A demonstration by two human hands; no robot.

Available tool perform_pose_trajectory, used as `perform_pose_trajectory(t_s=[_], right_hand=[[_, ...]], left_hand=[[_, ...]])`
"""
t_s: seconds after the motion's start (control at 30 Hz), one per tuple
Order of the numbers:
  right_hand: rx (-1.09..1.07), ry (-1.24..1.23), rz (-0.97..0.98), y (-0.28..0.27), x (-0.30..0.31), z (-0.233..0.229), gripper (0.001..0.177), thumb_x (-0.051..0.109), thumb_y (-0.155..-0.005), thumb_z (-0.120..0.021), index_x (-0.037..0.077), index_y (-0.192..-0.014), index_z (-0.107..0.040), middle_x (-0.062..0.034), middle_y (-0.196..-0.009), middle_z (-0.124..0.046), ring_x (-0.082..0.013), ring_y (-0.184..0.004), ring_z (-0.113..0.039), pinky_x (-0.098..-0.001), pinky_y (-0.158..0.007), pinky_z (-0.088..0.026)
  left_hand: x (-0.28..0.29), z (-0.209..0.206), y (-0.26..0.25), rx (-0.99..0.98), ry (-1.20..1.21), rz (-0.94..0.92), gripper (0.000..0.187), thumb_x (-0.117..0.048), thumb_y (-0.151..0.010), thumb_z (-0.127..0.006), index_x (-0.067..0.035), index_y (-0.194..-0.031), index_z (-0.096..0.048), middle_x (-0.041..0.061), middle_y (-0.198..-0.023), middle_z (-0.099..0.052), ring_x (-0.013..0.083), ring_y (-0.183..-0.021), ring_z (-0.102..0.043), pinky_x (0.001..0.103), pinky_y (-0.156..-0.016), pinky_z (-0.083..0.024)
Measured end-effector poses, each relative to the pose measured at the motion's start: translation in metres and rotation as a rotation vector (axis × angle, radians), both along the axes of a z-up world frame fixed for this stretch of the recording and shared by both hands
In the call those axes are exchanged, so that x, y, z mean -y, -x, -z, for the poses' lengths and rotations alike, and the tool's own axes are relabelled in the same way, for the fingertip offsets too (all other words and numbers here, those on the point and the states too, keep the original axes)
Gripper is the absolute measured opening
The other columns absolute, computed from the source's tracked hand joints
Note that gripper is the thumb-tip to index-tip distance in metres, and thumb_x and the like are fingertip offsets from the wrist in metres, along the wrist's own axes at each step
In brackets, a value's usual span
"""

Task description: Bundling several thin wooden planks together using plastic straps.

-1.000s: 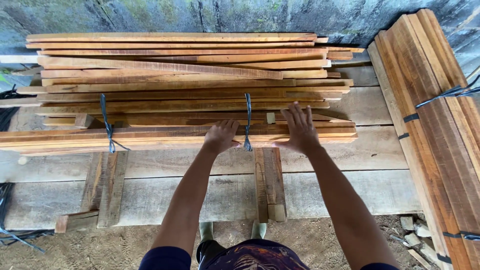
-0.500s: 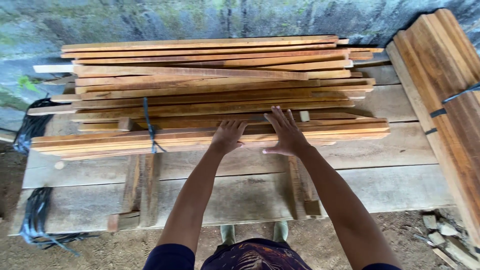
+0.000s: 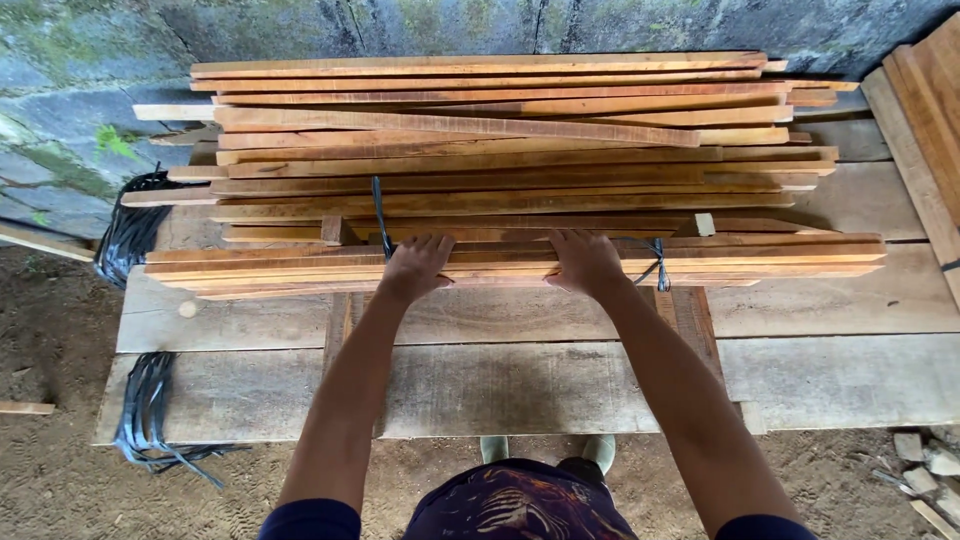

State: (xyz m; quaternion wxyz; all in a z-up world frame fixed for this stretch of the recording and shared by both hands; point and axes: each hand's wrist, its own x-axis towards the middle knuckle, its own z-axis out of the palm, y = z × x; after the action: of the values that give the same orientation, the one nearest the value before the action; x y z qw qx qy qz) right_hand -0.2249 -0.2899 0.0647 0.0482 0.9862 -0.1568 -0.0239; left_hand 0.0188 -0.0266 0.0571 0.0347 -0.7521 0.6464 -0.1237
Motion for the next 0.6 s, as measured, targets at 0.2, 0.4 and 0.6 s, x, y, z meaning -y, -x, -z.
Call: perform_pose_trajectory(t_s=[0.2, 0.4, 0.6], right_hand=[[-0.080, -0.090, 0.033, 0.006, 0.002, -0.016, 0.075, 0.063, -0.076, -0.077, 0.027, -0.138, -0.055, 0.0002, -0.131, -0.069, -0.0228, -0.123, -0.068, -0.0441, -0.095, -0.058], [-0.147, -0.121, 0.084, 0.004, -0.006, -0.035, 0.068, 0.062, -0.079, -0.075, 0.030, -0.135, -0.054, 0.0043, -0.134, -0.068, -0.0210, -0.126, -0.066, -0.0450, -0.098, -0.057], [-0.070, -0.101, 0.045, 0.005, -0.006, -0.029, 0.067, 0.064, -0.075, -0.076, 0.024, -0.126, -0.059, -0.0007, -0.120, -0.072, -0.0227, -0.116, -0.071, -0.0452, -0.093, -0.059]], left_hand=[[0.005, 0.003, -0.010, -0.037, -0.047, 0.038, 0.076, -0.058, -0.074, -0.085, -0.014, -0.123, -0.048, 0.005, -0.110, -0.062, 0.0226, -0.105, -0.069, 0.040, -0.089, -0.056], [0.008, 0.011, -0.011, 0.030, -0.028, 0.036, 0.079, -0.063, -0.070, -0.085, -0.015, -0.120, -0.049, 0.002, -0.107, -0.061, 0.0196, -0.103, -0.068, 0.038, -0.086, -0.057], [0.004, 0.010, -0.002, -0.043, 0.017, -0.038, 0.080, -0.053, -0.061, -0.095, -0.015, -0.115, -0.050, 0.004, -0.104, -0.064, 0.0230, -0.100, -0.069, 0.039, -0.091, -0.055]])
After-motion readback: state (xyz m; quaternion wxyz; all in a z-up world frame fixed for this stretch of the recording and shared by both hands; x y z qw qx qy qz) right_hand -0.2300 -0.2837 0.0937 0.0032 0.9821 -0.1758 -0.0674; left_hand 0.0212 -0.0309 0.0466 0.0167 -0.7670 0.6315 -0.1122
